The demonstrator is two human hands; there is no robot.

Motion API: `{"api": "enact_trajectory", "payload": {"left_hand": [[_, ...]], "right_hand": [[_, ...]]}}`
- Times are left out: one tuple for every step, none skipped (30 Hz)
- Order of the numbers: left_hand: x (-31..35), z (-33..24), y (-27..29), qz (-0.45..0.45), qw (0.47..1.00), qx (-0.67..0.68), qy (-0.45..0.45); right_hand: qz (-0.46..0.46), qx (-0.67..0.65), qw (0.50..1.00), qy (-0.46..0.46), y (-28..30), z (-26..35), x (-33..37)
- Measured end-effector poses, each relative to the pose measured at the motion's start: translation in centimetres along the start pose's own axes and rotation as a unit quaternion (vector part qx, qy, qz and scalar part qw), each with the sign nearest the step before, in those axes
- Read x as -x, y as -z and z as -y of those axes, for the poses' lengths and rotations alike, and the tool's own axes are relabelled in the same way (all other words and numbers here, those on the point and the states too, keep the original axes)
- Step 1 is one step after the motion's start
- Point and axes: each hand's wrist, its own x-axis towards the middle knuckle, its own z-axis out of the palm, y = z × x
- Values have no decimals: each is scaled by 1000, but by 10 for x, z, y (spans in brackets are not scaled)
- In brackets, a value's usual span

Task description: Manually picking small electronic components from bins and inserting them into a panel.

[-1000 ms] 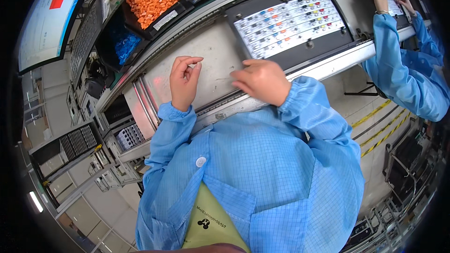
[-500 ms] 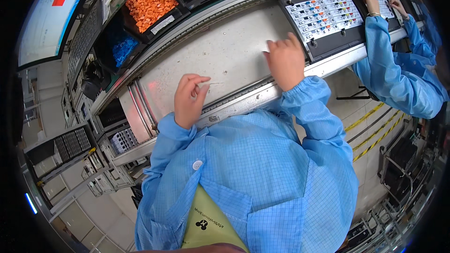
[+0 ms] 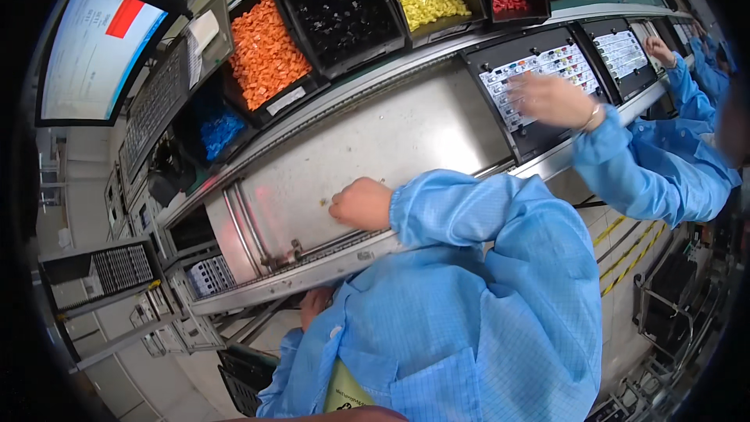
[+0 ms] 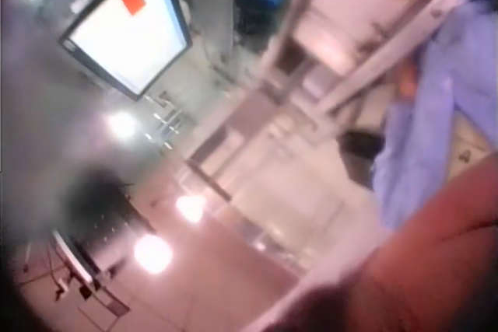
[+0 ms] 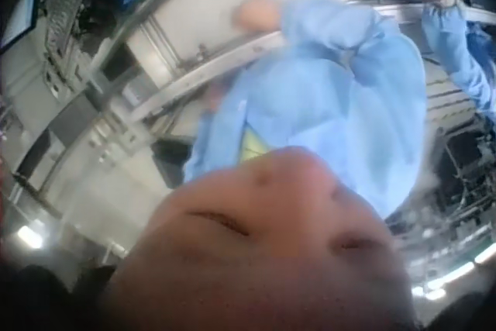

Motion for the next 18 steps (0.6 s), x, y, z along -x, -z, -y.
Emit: {"api": "enact_trajectory", "payload": {"left_hand": [[2,5,-22,-36,996,29,73],[2,13,-43,-37,996,35,74],[-2,18,-56,-16,997,49,63],[-7,21,-70,6,997,64,52],[-11,23,-84,29,995,80,42],[-17,26,-95,53,993,97,28],[-24,28,-106,78,990,115,14],[-30,30,-118,102,986,132,1],[-43,33,-133,120,982,149,-10],[-60,38,-148,136,977,164,-22],[-78,42,-162,153,972,178,-35],[-91,43,-174,169,965,193,-46],[-102,39,-183,186,959,207,-55],[-114,36,-190,201,953,219,-65],[-123,35,-195,215,947,227,-72],[-133,34,-199,227,942,232,-79],[-142,34,-202,238,938,234,-87],[-153,29,-210,244,935,238,-94]], "right_hand": [[11,-10,1000,3,0,0,-1],[16,-8,1000,0,1,-1,0],[17,-14,1000,-3,3,-2,-1],[18,-20,1000,-7,3,-3,-1],[22,-20,999,-12,1,-6,-2],[12,-25,1000,-14,2,-9,0],[3,-30,999,-17,2,-13,2],[7,-30,999,-27,3,-13,5],[36,-37,998,-39,5,-13,7],[63,-43,996,-52,8,-14,8],[85,-25,995,-54,8,-15,10],[77,-19,996,-45,4,-12,13],[69,-14,997,-34,2,-9,14],[38,-28,999,-21,0,-9,14],[41,-27,999,-15,-3,-8,13],[37,-21,999,-18,-4,-5,13],[31,-12,999,-19,-3,-3,13],[7,-12,1000,-22,-2,-3,16]]}}
